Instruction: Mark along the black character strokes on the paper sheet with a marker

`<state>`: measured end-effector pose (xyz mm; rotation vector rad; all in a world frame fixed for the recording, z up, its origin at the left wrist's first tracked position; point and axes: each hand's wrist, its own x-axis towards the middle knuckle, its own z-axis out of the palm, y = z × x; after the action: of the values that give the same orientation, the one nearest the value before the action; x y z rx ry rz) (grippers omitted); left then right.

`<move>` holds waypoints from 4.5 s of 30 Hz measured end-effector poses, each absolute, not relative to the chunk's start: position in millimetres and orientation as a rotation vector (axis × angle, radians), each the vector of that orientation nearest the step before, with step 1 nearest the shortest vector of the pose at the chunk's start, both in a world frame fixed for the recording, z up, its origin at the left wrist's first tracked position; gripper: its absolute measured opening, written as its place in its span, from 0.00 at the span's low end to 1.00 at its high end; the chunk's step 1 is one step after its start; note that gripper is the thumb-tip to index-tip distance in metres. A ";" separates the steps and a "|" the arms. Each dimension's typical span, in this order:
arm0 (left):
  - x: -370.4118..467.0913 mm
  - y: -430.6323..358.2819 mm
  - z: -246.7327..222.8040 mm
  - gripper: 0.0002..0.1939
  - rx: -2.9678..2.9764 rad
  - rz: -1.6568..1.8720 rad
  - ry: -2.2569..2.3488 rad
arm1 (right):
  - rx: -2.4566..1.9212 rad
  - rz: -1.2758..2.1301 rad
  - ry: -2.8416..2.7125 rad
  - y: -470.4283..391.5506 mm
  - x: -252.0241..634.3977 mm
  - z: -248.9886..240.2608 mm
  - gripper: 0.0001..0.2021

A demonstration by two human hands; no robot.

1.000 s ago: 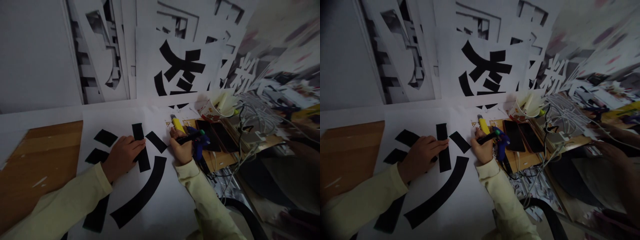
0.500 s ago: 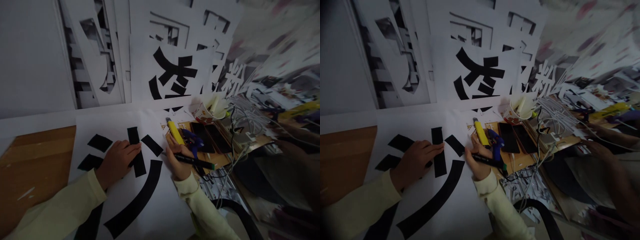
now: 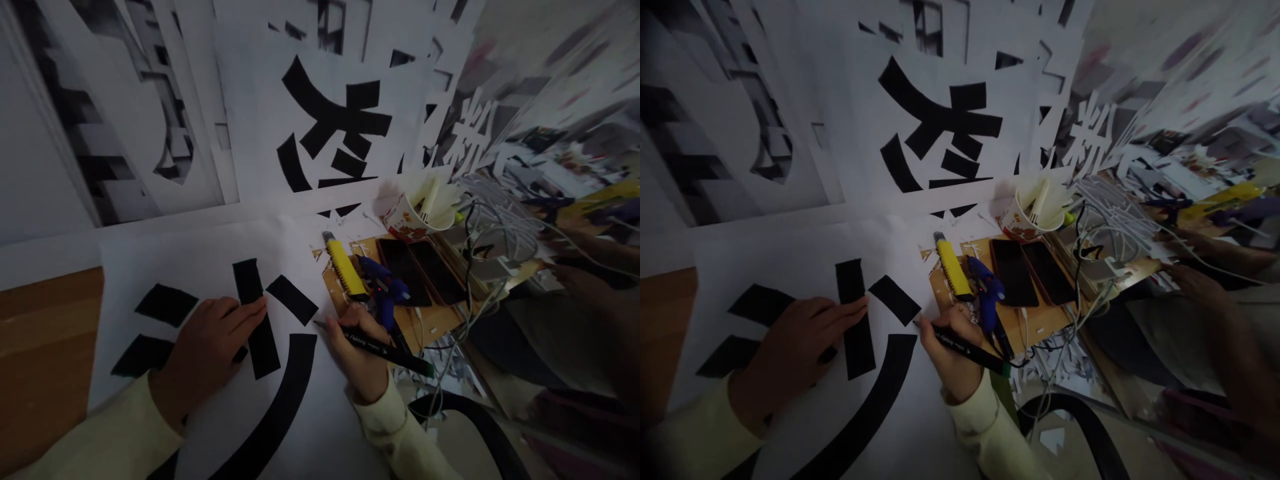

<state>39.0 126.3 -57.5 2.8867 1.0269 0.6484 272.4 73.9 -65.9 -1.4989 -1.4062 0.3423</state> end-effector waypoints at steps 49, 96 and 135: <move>38.1 128.1 -55.1 0.25 2.819 0.497 1.069 | -1.407 0.317 -1.855 77.2 278.3 -55.9 0.07; 38.1 128.3 -56.6 0.22 2.908 0.515 1.024 | -1.492 0.199 -1.551 75.2 277.9 -64.5 0.09; 37.8 125.5 -68.8 0.21 2.894 0.724 1.102 | -1.253 0.516 -1.497 119.4 242.2 -67.2 0.15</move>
<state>37.8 125.5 -68.8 2.8938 1.1020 0.7241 242.2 119.4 -67.2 -1.2532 -1.4974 0.5156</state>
